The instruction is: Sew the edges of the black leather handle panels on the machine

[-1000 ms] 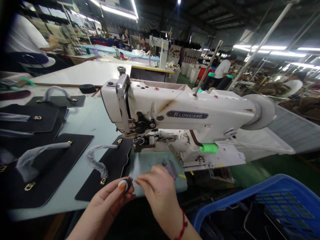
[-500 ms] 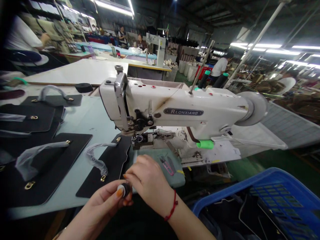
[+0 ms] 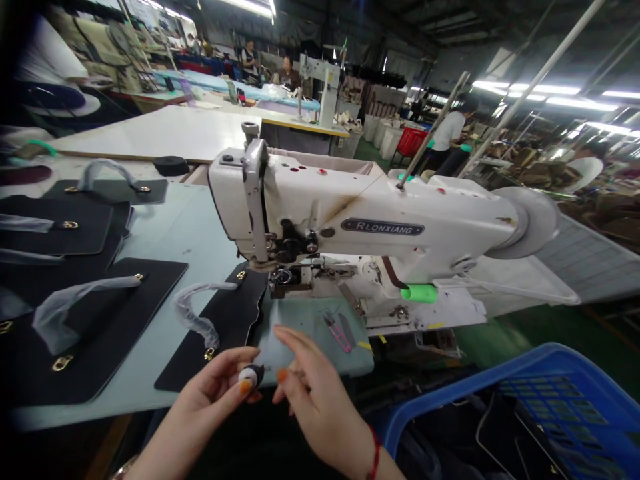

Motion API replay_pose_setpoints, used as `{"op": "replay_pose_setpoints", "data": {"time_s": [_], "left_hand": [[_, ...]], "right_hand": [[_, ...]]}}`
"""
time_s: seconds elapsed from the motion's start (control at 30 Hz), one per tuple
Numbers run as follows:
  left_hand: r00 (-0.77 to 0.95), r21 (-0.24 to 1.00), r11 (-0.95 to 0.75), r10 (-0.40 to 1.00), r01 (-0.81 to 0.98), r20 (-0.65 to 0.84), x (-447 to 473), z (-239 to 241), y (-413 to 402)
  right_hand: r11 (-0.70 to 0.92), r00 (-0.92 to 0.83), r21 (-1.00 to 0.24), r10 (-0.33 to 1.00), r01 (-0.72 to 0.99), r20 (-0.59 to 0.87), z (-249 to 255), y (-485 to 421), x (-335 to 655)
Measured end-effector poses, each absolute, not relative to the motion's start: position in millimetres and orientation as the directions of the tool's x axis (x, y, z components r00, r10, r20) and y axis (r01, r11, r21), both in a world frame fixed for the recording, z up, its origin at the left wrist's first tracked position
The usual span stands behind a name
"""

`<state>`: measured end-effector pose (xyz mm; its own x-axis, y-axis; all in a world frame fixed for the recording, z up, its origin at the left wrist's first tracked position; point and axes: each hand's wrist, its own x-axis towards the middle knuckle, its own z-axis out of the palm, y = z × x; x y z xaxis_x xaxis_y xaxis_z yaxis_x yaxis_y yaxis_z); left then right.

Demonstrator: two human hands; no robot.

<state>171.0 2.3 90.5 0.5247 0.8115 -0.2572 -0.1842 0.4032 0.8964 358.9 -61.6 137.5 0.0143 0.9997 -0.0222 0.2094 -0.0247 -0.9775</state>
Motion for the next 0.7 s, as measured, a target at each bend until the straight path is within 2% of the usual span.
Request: {"op": "replay_pose_setpoints", "data": {"time_s": [0.07,0.17,0.3,0.4,0.43,0.5,0.53,0.6,0.63,0.7], "left_hand": [[0.506,0.903,0.352,0.841,-0.246,-0.19,169.4,85.5,3.3],[0.514,0.925,0.306,0.844,-0.224,-0.155,163.0,76.1,5.9],[0.518,0.943,0.299,0.835,-0.146,-0.184,157.8,64.4,10.6],[0.428,0.966,0.242,0.886,-0.092,-0.181,154.5,61.5,12.6],[0.371,0.977,0.205,0.913,-0.057,-0.17,151.0,60.2,13.3],[0.234,0.992,0.118,0.964,0.05,-0.127,138.1,53.5,15.5],[0.17,0.991,0.077,0.981,0.111,-0.095,128.6,47.4,17.4],[0.067,0.975,0.007,0.997,0.224,-0.023,105.1,30.2,23.2],[0.023,0.961,-0.016,1.0,0.275,0.01,92.1,20.0,26.9],[-0.038,0.93,-0.033,0.998,0.365,0.051,66.8,-0.1,35.7]], "right_hand": [[-0.058,-0.068,-0.997,0.996,0.054,-0.061,127.6,-54.8,346.3],[-0.123,-0.077,-0.985,0.991,-0.124,-0.114,108.1,-46.1,330.6],[-0.289,-0.059,-0.936,0.957,-0.199,-0.283,86.7,-44.1,324.1],[-0.275,0.074,-0.961,0.958,-0.043,-0.277,85.2,-34.9,337.4],[-0.224,0.161,-0.973,0.964,0.057,-0.213,87.9,-28.0,345.6],[-0.084,0.305,-0.933,0.952,0.351,0.029,96.2,-8.3,365.2],[-0.013,0.317,-0.853,0.931,0.522,0.18,101.0,3.6,375.0],[0.086,0.194,-0.59,0.898,0.803,0.396,110.2,28.8,390.6],[0.102,0.109,-0.431,0.893,0.897,0.437,114.0,40.7,395.4],[0.11,-0.041,-0.147,0.911,0.983,0.411,119.8,60.7,398.8]]}}
